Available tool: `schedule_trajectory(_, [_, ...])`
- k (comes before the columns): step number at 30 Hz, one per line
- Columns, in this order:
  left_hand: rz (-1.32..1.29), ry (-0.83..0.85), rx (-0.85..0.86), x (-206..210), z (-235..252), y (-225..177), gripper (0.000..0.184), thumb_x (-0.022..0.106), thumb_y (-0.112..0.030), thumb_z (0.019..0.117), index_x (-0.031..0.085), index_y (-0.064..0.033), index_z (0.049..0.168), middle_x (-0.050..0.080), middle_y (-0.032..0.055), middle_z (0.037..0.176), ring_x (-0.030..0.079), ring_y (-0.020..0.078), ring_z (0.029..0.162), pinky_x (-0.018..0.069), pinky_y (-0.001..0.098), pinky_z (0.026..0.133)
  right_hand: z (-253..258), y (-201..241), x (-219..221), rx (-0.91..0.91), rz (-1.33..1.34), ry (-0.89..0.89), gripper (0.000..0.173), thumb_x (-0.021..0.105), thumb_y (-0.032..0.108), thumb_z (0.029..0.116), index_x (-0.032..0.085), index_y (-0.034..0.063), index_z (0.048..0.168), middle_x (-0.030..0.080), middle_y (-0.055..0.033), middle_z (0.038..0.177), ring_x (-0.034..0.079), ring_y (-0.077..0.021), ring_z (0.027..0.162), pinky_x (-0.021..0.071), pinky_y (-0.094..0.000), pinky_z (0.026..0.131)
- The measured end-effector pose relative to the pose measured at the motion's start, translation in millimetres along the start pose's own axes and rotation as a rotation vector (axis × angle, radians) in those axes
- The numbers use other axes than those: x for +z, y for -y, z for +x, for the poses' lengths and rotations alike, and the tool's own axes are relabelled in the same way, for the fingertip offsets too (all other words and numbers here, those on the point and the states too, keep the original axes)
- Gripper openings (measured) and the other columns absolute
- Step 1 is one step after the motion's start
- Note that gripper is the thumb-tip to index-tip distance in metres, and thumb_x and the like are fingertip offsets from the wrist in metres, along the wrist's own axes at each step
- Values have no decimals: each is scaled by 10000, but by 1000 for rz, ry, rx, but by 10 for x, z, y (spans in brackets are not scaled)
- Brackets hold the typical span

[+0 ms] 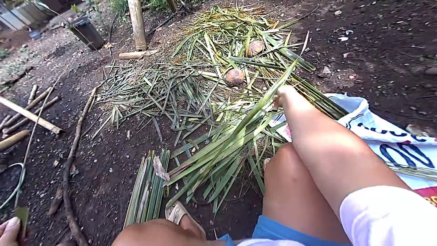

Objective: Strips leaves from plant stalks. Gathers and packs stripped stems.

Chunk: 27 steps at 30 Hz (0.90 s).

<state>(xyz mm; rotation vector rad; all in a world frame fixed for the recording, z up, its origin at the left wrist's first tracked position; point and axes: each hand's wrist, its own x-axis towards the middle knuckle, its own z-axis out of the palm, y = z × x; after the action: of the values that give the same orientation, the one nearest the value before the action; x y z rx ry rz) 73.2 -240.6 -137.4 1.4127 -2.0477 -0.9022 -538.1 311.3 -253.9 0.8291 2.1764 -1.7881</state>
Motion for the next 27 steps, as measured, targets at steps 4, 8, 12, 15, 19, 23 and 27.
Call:
schedule_trajectory(4, [-261, 168, -13, 1199, -338, -1218, 269, 455, -288, 1102, 566, -109, 1268, 547, -57, 781, 527, 27, 579, 477, 203, 548, 36, -120, -122, 55, -110, -26, 448, 488, 125, 1044, 435, -36, 1458, 510, -255, 1349, 571, -325, 1106, 493, -498, 920])
schedule_trajectory(8, [-484, 517, -8, 2176, -741, -2009, 279, 582, -224, 1053, 524, -97, 1295, 504, -8, 678, 400, 38, 451, 357, 186, 415, -232, 84, 86, -69, -51, 69, 211, 522, 183, 1032, 547, 37, 1183, 455, -21, 810, 437, -105, 567, 441, -283, 546])
schedule_trajectory(12, [-469, 658, 26, 2740, -1091, -2346, 302, 493, -306, 1094, 561, -106, 1310, 526, 8, 733, 428, 67, 490, 380, 207, 451, -921, 388, 214, -254, 90, 323, 186, 507, 225, 1080, 541, 113, 1226, 515, 14, 806, 420, -49, 508, 401, -211, 461])
schedule_trajectory(15, [-442, 659, 121, 2895, -1306, -2419, 333, 399, -253, 1125, 626, -31, 1221, 633, 24, 787, 526, 75, 549, 455, 219, 534, -1455, 426, 205, -490, 120, 575, 291, 510, 260, 1089, 526, 176, 1367, 578, -2, 844, 470, -52, 519, 430, -204, 477])
schedule_trajectory(19, [-286, 657, 305, 2901, -1464, -2466, 317, 407, -240, 1120, 653, -73, 1231, 629, -22, 800, 488, 57, 580, 420, 239, 566, -2094, 365, 195, -696, -59, 793, 330, 493, 234, 1096, 568, 127, 1399, 568, -8, 790, 505, -74, 561, 466, -227, 518])
schedule_trajectory(23, [-155, 533, 476, 2872, -1576, -2548, 299, 473, -285, 1097, 673, -132, 1260, 688, -10, 919, 627, 101, 792, 522, 345, 759, -2433, 213, 299, -740, -209, 954, 304, 464, 201, 1104, 576, 70, 1353, 627, -40, 818, 584, -103, 608, 524, -250, 579])
schedule_trajectory(27, [-105, 441, 598, 2857, -1627, -2512, 267, 534, -232, 1055, 708, -137, 1233, 718, 36, 1109, 687, 157, 962, 553, 433, 863, -2591, 89, 429, -734, -248, 1036, 296, 517, 211, 1083, 600, 99, 1344, 613, -15, 790, 536, -78, 586, 469, -225, 555])
